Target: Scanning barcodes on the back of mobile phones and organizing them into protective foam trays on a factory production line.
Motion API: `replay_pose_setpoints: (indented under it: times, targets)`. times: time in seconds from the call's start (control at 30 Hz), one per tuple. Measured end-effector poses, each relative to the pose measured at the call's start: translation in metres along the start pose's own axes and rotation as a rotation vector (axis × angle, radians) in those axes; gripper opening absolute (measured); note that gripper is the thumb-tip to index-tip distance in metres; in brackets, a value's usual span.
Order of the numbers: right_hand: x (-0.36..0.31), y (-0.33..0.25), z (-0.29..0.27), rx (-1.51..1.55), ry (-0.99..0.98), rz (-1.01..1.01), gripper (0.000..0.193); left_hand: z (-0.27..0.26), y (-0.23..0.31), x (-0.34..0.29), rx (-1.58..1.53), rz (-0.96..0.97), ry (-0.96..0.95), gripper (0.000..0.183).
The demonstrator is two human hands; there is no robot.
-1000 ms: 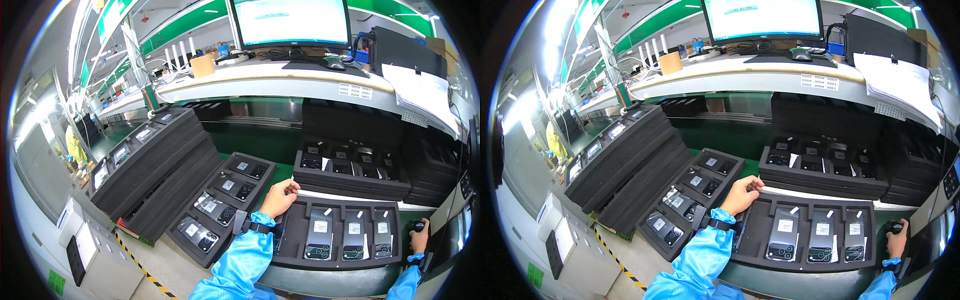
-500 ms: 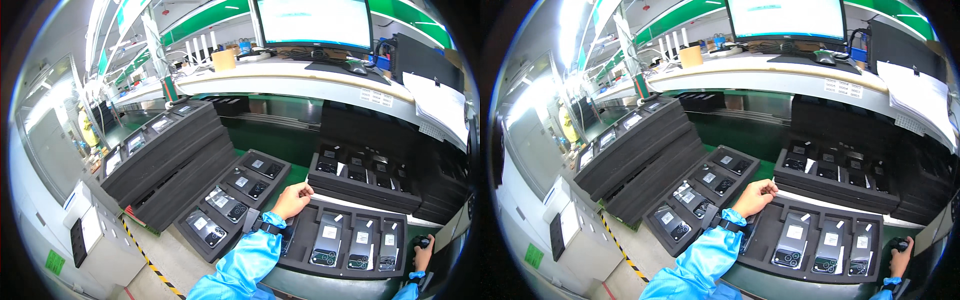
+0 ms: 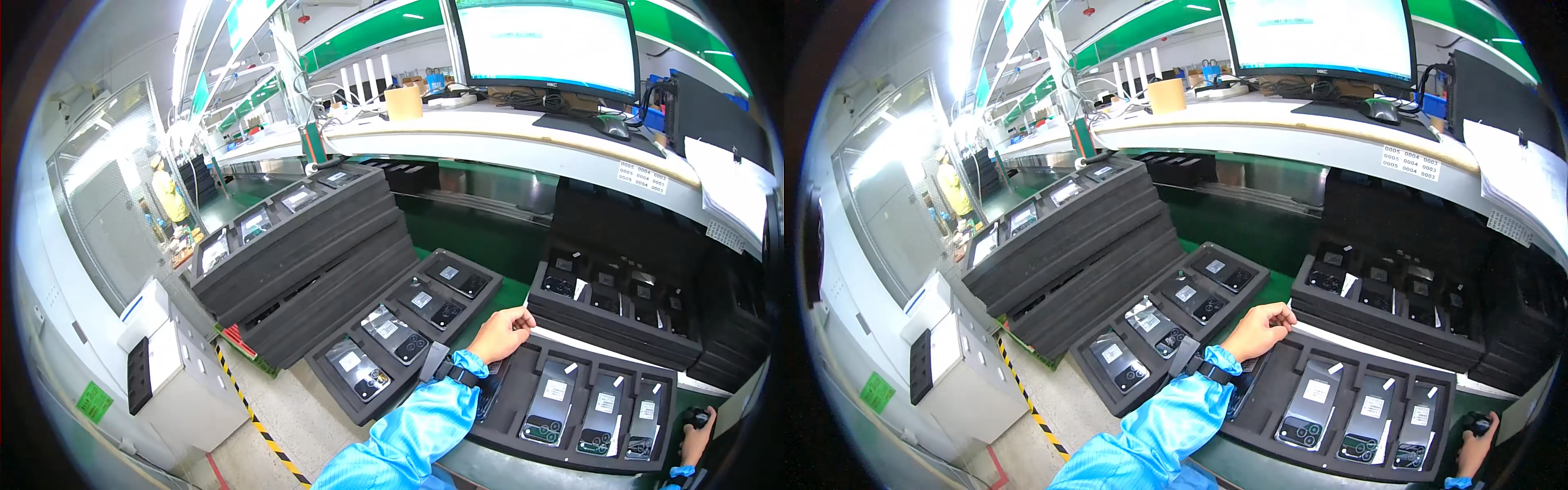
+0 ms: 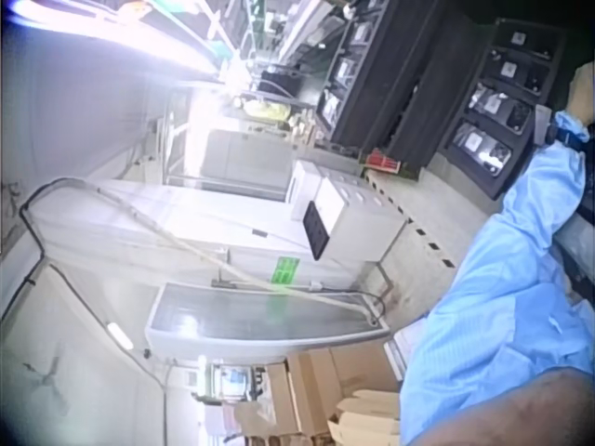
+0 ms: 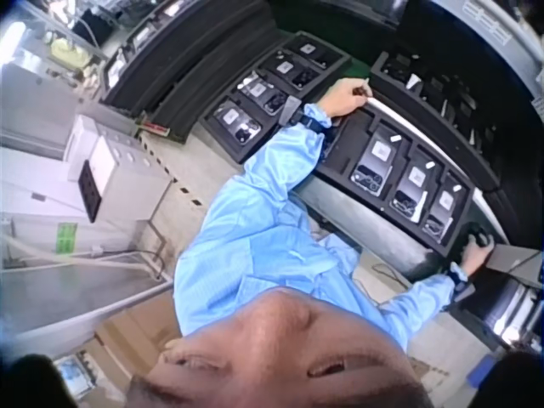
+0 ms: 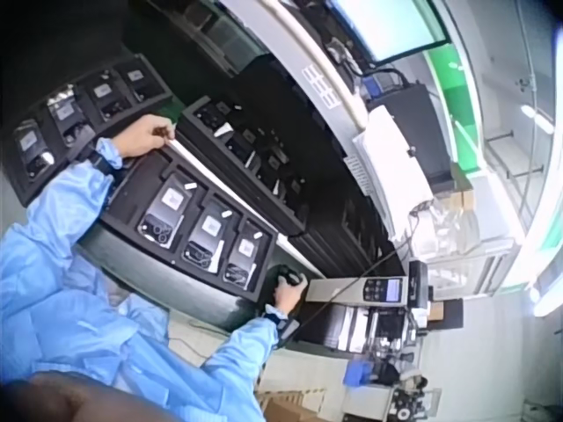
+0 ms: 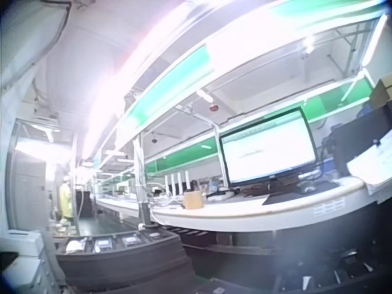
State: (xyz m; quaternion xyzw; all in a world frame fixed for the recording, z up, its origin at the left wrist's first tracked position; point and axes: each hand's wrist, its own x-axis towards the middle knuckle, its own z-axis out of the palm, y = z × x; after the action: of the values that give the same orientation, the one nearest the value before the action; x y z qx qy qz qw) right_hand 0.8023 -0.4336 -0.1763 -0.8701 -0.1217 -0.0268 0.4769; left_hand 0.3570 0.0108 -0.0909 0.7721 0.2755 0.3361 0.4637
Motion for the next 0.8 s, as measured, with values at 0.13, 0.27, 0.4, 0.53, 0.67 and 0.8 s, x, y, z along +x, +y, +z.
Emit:
replay_pose_setpoints:
  times: [0.13,0.27,0.4,0.53,0.67,0.8]
  targets:
    - [0.007,0.011,0.0,0.036,-0.04,0.059,0.079,0.0,-0.002,-0.001,-0.013,0.004,-0.002,0.015]
    - [0.018,0.029,0.002,0.053,0.007,-0.024,0.082,0.001,0.0,0.0,-0.027,-0.014,0.003,0.014]
    - [0.023,0.032,0.005,0.037,0.019,-0.056,0.079,0.0,0.003,0.0,-0.033,0.007,-0.006,0.013]
    - [-0.005,-0.015,0.0,0.003,0.046,-0.069,0.073,0.0,0.004,-0.001,-0.01,0.024,0.001,0.013]
    - [-0.055,-0.098,-0.026,-0.051,-0.157,0.151,0.064,0.001,0.002,0.0,-0.052,0.031,0.024,0.012]
    - [-0.08,-0.131,-0.024,-0.258,-0.059,-0.146,0.068,0.001,-0.002,0.002,-0.018,0.059,0.027,0.011]
